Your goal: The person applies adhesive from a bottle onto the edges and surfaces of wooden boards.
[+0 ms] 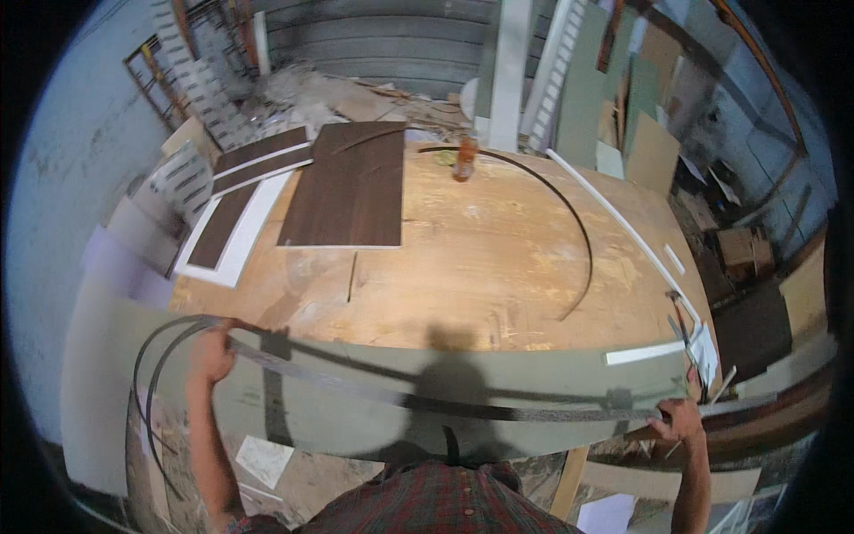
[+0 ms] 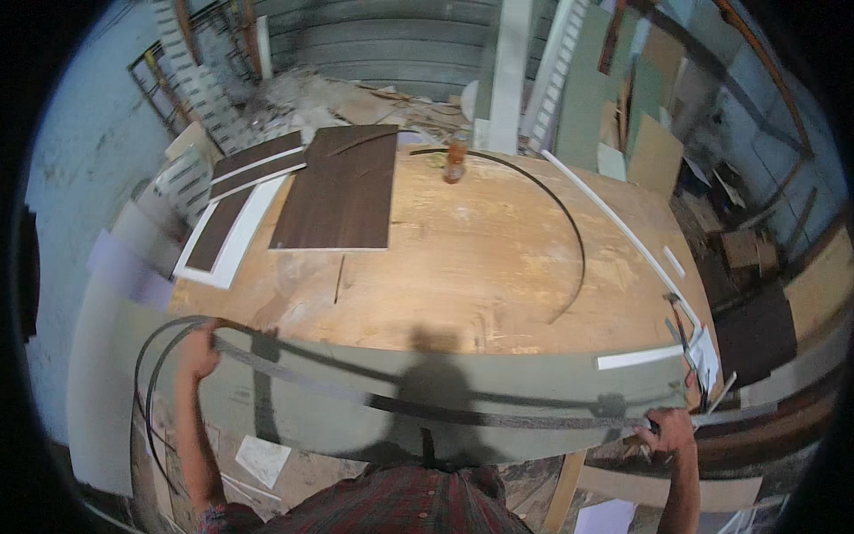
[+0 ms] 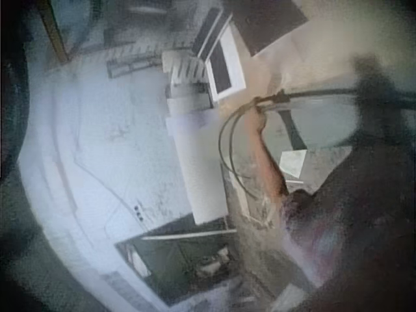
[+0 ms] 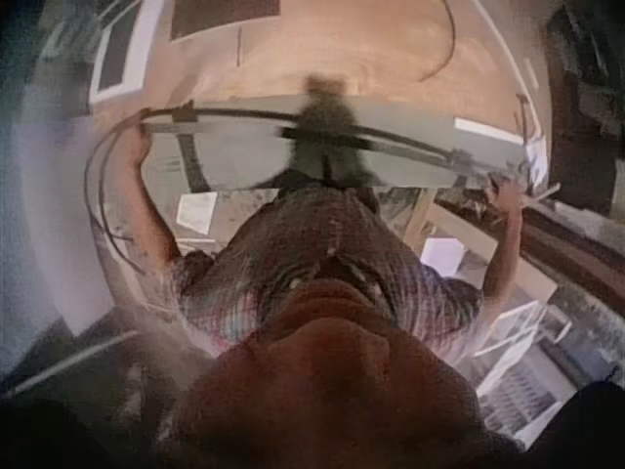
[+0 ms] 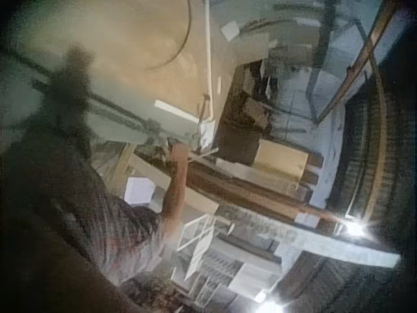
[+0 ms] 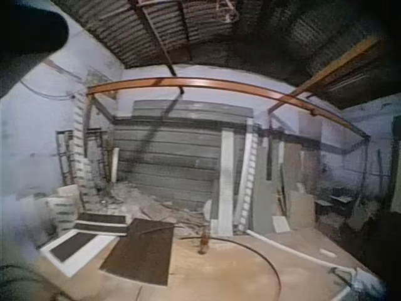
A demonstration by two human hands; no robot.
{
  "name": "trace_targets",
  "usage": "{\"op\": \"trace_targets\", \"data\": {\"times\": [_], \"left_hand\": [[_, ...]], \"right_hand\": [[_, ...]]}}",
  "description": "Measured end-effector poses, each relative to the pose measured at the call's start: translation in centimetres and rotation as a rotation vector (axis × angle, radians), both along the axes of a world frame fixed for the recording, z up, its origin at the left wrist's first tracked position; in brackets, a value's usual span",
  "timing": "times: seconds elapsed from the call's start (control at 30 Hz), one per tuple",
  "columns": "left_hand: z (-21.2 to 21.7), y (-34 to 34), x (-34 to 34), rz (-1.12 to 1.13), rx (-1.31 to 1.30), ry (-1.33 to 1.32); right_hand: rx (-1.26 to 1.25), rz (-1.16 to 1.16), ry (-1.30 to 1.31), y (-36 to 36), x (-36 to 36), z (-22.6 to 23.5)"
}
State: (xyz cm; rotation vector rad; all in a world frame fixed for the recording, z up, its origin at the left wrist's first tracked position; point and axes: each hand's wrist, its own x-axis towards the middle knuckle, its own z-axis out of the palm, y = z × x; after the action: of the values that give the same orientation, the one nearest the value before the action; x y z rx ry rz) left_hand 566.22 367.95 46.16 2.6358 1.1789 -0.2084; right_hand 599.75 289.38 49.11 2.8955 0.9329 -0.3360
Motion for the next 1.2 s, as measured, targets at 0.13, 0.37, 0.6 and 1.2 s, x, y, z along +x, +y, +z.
{"op": "trace_targets", "data": {"times": [0.13,0.37,0.6,1.2], "left_hand": [[-1.3,5.6,-5.4,-0.040,0.520,-0.521],[-5.7,12.3,-18.2,0.334,0.997,-0.398],[-4.5,13.3,-22.3,0.680,1.103,-0.746],[3.4,16.2,-37.0,0.184,0.861,-0.889]], "right_hand": [[0.146,-0.010,-0.103,-0.1,-0.1,-2.7],[0.198,0.017,-0.167,-0.6,0.0,-4.9],[0.163,-0.083,0.061,-0.2,-1.1,-8.3],[0.287,-0.057,0.125,8.2,-2.6,-10.2]]}}
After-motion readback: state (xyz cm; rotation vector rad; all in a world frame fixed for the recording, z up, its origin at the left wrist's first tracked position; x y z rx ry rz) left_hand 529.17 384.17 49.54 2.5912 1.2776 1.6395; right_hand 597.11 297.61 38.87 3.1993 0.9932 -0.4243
